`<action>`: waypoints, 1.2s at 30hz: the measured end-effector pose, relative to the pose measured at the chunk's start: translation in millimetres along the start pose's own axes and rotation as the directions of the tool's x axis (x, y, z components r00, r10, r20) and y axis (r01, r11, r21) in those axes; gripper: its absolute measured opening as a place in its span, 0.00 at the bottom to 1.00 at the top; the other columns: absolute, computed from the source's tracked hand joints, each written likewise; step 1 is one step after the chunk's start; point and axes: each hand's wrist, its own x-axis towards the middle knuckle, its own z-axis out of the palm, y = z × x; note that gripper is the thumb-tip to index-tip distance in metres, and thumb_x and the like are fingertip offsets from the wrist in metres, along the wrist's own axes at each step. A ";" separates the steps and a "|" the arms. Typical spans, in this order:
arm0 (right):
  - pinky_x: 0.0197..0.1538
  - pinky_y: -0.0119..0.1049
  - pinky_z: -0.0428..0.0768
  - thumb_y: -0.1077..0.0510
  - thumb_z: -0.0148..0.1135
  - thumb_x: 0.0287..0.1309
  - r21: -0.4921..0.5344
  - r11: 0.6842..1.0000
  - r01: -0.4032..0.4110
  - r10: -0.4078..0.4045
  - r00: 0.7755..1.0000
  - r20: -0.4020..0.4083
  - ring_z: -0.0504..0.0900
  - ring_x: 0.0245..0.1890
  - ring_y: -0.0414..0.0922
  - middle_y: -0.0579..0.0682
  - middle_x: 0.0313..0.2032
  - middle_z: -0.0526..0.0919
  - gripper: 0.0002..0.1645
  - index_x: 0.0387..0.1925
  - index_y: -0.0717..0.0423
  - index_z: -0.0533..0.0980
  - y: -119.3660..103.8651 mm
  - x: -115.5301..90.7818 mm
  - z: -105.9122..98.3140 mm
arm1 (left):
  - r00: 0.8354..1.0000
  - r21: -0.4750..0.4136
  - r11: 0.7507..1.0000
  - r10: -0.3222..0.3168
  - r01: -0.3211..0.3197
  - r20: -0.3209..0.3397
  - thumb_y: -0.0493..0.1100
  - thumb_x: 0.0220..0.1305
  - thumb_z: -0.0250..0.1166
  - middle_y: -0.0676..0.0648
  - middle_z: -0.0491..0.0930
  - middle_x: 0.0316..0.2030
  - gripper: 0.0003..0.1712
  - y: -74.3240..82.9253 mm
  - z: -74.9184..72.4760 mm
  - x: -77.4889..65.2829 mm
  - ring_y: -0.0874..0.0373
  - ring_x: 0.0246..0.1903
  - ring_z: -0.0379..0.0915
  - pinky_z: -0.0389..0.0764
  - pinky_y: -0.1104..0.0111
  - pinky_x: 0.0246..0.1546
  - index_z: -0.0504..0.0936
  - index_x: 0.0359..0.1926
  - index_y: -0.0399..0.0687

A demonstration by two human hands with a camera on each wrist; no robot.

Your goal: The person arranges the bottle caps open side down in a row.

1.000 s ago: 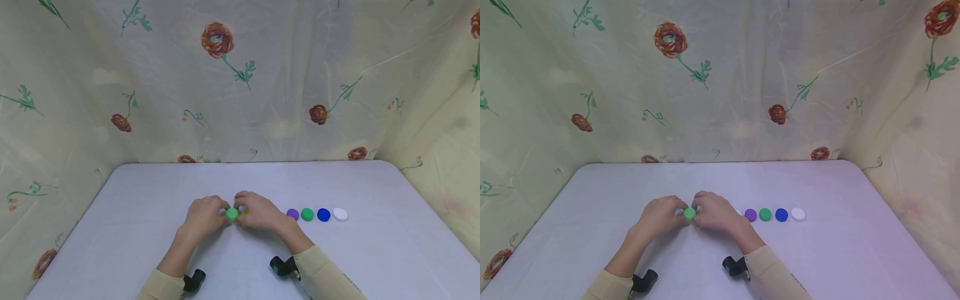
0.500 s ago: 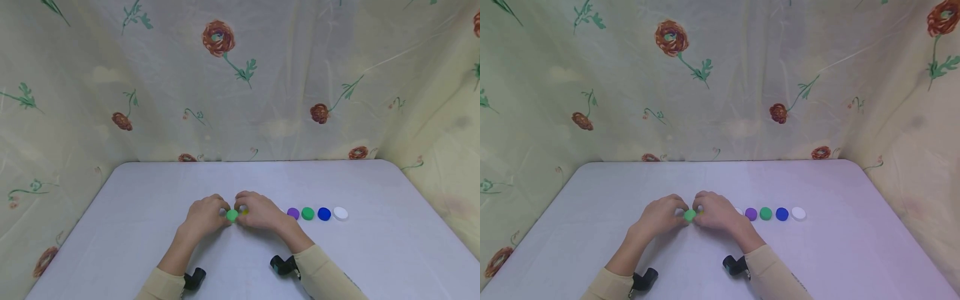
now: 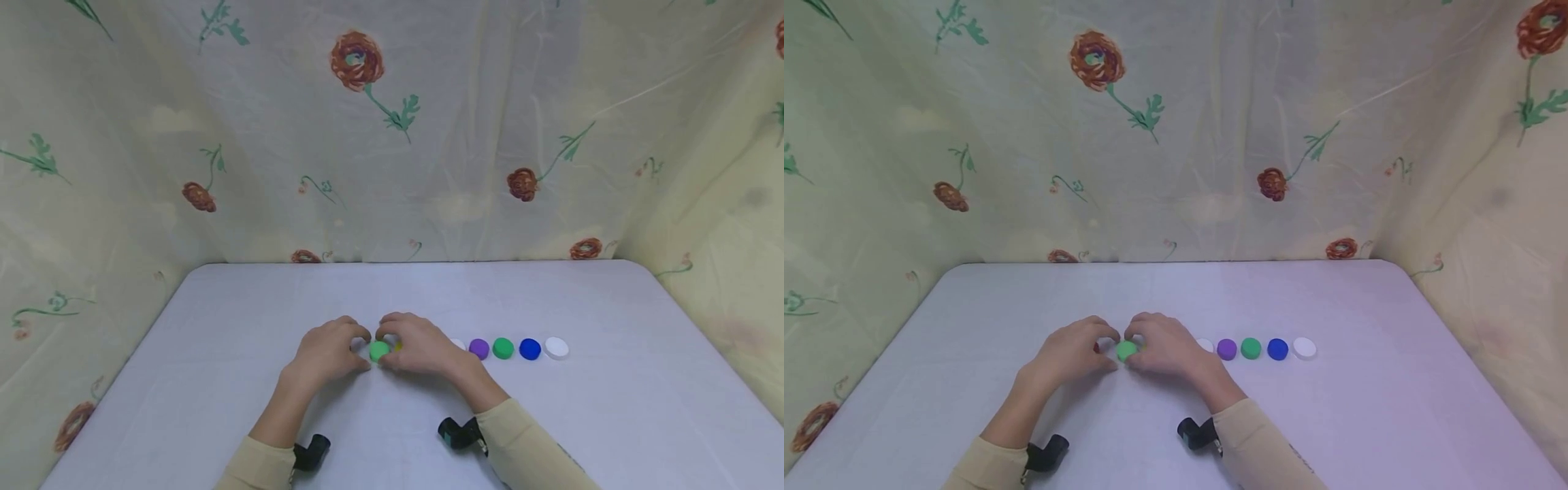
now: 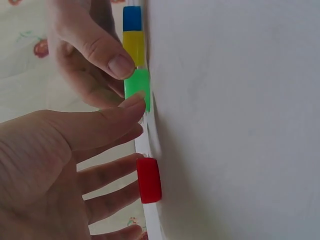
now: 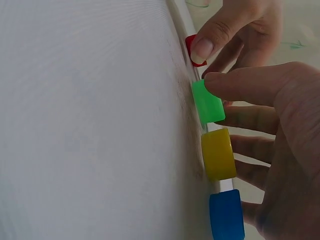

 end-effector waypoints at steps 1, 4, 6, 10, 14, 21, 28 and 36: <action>0.68 0.50 0.70 0.49 0.69 0.53 -0.004 1.000 -0.002 0.002 1.000 0.001 0.72 0.67 0.51 0.49 0.63 0.77 0.21 0.50 0.47 0.83 -0.4 0.3 0.7 | 1.000 -0.001 1.000 -0.008 0.008 0.002 0.49 0.50 0.78 0.50 0.82 0.55 0.24 -1.2 -0.4 -0.5 0.51 0.55 0.78 0.79 0.52 0.52 0.86 0.50 0.55; 0.68 0.50 0.70 0.48 0.68 0.53 -0.009 1.000 0.001 -0.001 1.000 -0.001 0.72 0.67 0.51 0.48 0.63 0.78 0.21 0.50 0.46 0.83 -2.0 1.3 2.2 | 1.000 0.002 1.000 -0.027 0.027 0.007 0.50 0.50 0.78 0.50 0.81 0.56 0.24 -4.8 -1.2 -1.9 0.51 0.56 0.78 0.79 0.51 0.53 0.85 0.51 0.56; 0.68 0.51 0.70 0.48 0.68 0.53 -0.010 1.000 0.005 -0.005 1.000 -0.003 0.73 0.67 0.51 0.49 0.62 0.78 0.21 0.50 0.47 0.83 -2.8 2.5 3.1 | 0.999 0.007 0.999 -0.036 0.036 0.006 0.50 0.51 0.77 0.49 0.81 0.56 0.24 -6.9 -1.6 -2.7 0.50 0.56 0.77 0.79 0.51 0.53 0.85 0.51 0.56; 0.68 0.51 0.71 0.48 0.67 0.54 -0.006 1.000 0.014 -0.014 1.000 0.004 0.73 0.67 0.51 0.48 0.62 0.78 0.21 0.51 0.47 0.83 -5.9 6.4 5.9 | 0.998 0.014 0.998 -0.055 0.055 0.004 0.50 0.51 0.77 0.48 0.81 0.56 0.25 -12.4 -2.6 -5.1 0.50 0.54 0.78 0.80 0.51 0.52 0.85 0.52 0.56; 0.68 0.51 0.71 0.47 0.67 0.54 -0.009 1.000 0.020 -0.020 1.000 0.004 0.73 0.66 0.51 0.48 0.62 0.78 0.21 0.51 0.47 0.83 -8.8 9.7 7.7 | 0.998 0.016 0.998 -0.061 0.061 -0.010 0.49 0.51 0.78 0.48 0.81 0.55 0.24 -17.1 -3.7 -7.8 0.50 0.52 0.78 0.81 0.53 0.49 0.85 0.51 0.56; 0.68 0.49 0.72 0.49 0.67 0.56 0.003 1.000 0.019 -0.019 1.000 -0.006 0.74 0.66 0.49 0.47 0.61 0.79 0.20 0.49 0.48 0.83 -13.9 14.4 7.9 | 0.996 0.020 0.997 -0.080 0.081 -0.031 0.48 0.50 0.78 0.47 0.82 0.54 0.25 -24.7 -6.2 -11.6 0.51 0.50 0.78 0.82 0.55 0.45 0.85 0.52 0.54; 0.67 0.49 0.72 0.50 0.68 0.57 0.004 1.000 0.025 -0.025 1.000 0.008 0.74 0.65 0.48 0.47 0.60 0.79 0.17 0.49 0.47 0.83 -19.8 19.9 10.8 | 0.995 0.006 0.995 -0.094 0.095 -0.036 0.47 0.51 0.77 0.47 0.82 0.53 0.23 -30.0 -5.6 -12.0 0.51 0.51 0.79 0.82 0.56 0.46 0.86 0.51 0.52; 0.65 0.49 0.74 0.51 0.67 0.58 -0.015 1.000 0.026 -0.026 1.000 0.010 0.75 0.63 0.49 0.47 0.60 0.79 0.16 0.48 0.46 0.84 -30.2 27.4 18.9 | 0.994 -0.007 0.996 -0.086 0.086 -0.071 0.45 0.51 0.78 0.48 0.83 0.49 0.18 -34.8 -4.7 -12.4 0.52 0.49 0.80 0.82 0.58 0.43 0.88 0.45 0.51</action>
